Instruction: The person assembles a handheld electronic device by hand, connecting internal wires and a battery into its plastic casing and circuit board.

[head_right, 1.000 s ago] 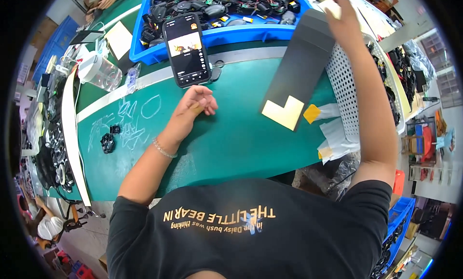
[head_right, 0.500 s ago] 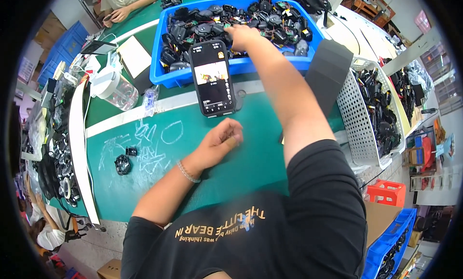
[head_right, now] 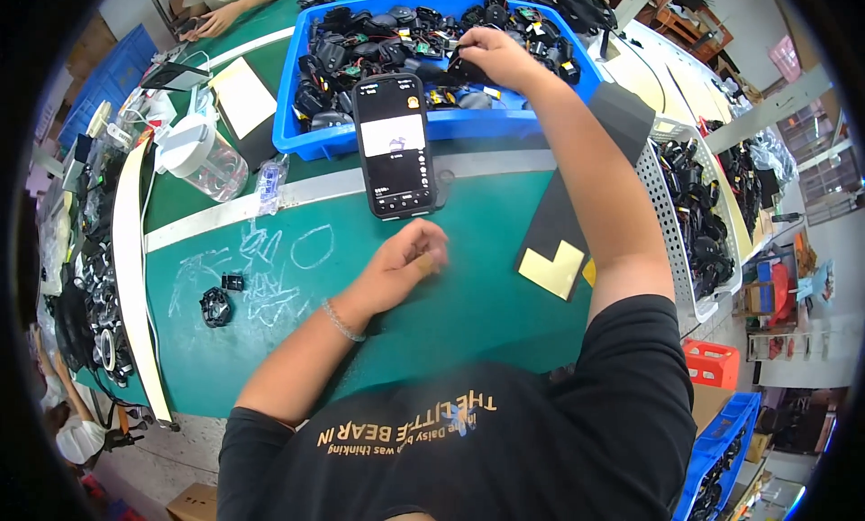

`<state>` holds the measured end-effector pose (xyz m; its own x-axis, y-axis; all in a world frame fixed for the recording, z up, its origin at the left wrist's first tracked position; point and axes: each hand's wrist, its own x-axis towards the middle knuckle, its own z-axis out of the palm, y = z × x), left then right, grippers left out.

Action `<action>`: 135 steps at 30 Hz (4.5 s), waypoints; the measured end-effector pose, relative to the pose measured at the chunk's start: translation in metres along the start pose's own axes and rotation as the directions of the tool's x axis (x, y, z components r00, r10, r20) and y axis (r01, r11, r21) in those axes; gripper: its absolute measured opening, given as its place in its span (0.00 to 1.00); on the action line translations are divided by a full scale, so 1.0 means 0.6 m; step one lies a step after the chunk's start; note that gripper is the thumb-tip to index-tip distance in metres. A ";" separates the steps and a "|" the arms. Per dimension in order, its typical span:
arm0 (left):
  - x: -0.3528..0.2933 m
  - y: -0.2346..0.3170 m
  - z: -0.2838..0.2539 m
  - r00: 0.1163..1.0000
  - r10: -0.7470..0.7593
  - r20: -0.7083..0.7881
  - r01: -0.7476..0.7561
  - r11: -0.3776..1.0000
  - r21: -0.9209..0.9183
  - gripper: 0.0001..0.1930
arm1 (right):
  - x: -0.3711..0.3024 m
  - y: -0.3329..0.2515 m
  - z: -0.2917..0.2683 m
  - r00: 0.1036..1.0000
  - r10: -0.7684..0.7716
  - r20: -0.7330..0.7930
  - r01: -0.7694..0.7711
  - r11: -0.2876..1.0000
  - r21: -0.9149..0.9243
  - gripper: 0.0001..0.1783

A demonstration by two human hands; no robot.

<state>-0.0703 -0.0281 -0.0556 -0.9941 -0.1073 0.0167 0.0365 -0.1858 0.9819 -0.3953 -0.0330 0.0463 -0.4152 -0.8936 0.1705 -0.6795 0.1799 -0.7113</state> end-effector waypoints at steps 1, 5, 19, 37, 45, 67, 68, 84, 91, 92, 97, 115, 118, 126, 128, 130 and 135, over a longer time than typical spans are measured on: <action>0.004 0.000 0.001 1.000 0.002 0.015 -0.002 1.000 -0.005 0.08 | -0.014 -0.001 -0.017 1.000 0.017 -0.023 -0.015 0.997 0.076 0.09; 0.002 0.004 0.007 0.999 0.036 -0.004 -0.036 0.999 -0.010 0.08 | -0.069 -0.074 -0.059 0.970 0.197 -0.141 -0.126 0.907 0.403 0.11; 0.000 0.009 -0.011 0.988 0.092 -0.126 -0.130 0.933 -0.337 0.20 | -0.262 -0.219 0.012 0.975 -0.062 0.212 -0.013 0.943 0.333 0.07; -0.020 0.038 0.003 0.982 0.015 0.188 0.101 0.798 -0.594 0.27 | -0.355 -0.179 0.174 0.714 -0.660 -0.231 0.624 0.751 -0.215 0.19; -0.013 0.019 -0.016 0.966 0.055 0.253 0.110 0.799 -0.592 0.25 | -0.351 -0.201 0.149 0.734 -0.659 -0.164 0.621 0.749 -0.232 0.18; -0.015 0.019 0.002 0.993 0.030 0.116 0.052 0.766 -0.641 0.10 | -0.367 -0.140 0.155 0.757 -0.572 -0.316 0.547 0.819 -0.171 0.15; -0.016 0.020 0.002 0.993 0.029 0.116 0.053 0.766 -0.641 0.10 | -0.368 -0.139 0.156 0.765 -0.548 -0.339 0.527 0.835 -0.162 0.15; -0.012 0.020 0.001 0.982 -0.126 -0.142 0.052 0.897 -0.440 0.14 | -0.374 -0.138 0.165 0.874 -0.364 -0.322 0.288 0.922 -0.260 0.10; -0.010 0.015 0.008 0.942 0.036 -0.332 -0.073 0.992 -0.100 0.09 | -0.381 -0.132 0.184 0.937 -0.147 -0.316 0.129 0.989 -0.078 0.09; -0.010 0.015 0.009 0.942 0.038 -0.333 -0.074 0.992 -0.098 0.09 | -0.382 -0.133 0.187 0.955 -0.087 -0.282 0.082 0.996 -0.029 0.09; -0.008 0.008 0.010 0.895 0.233 -0.381 -0.222 0.972 0.072 0.07 | -0.386 -0.119 0.214 0.979 0.128 -0.161 -0.064 0.933 0.353 0.08; -0.007 0.019 0.005 0.949 0.037 -0.312 -0.110 0.969 -0.222 0.09 | -0.380 -0.129 0.201 0.964 0.266 -0.009 -0.189 0.709 0.679 0.08; -0.007 0.017 0.003 0.951 0.047 -0.305 -0.128 0.960 -0.251 0.10 | -0.377 -0.134 0.194 0.960 0.278 -0.018 -0.194 0.717 0.670 0.08; -0.011 0.022 0.000 0.965 0.022 -0.263 -0.090 0.964 -0.249 0.12 | -0.374 -0.134 0.192 0.961 0.270 -0.063 -0.145 0.684 0.715 0.07; -0.013 0.021 -0.002 0.970 0.009 -0.242 -0.069 0.968 -0.241 0.12 | -0.374 -0.137 0.190 0.956 0.286 -0.068 -0.153 0.682 0.715 0.06; -0.014 0.022 -0.001 0.971 0.021 -0.239 -0.086 0.960 -0.265 0.13 | -0.374 -0.135 0.191 0.957 0.281 -0.071 -0.147 0.679 0.719 0.06; -0.008 0.020 0.004 0.958 0.051 -0.281 -0.113 0.971 -0.209 0.15 | -0.374 -0.133 0.202 0.950 0.301 -0.088 -0.142 0.665 0.733 0.07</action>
<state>-0.0655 -0.0273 -0.0433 -0.9219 -0.3871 0.0128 0.1690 -0.3725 0.9125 -0.1746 0.1033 -0.0177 -0.6520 -0.7582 0.0084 0.0506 -0.0546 -0.9972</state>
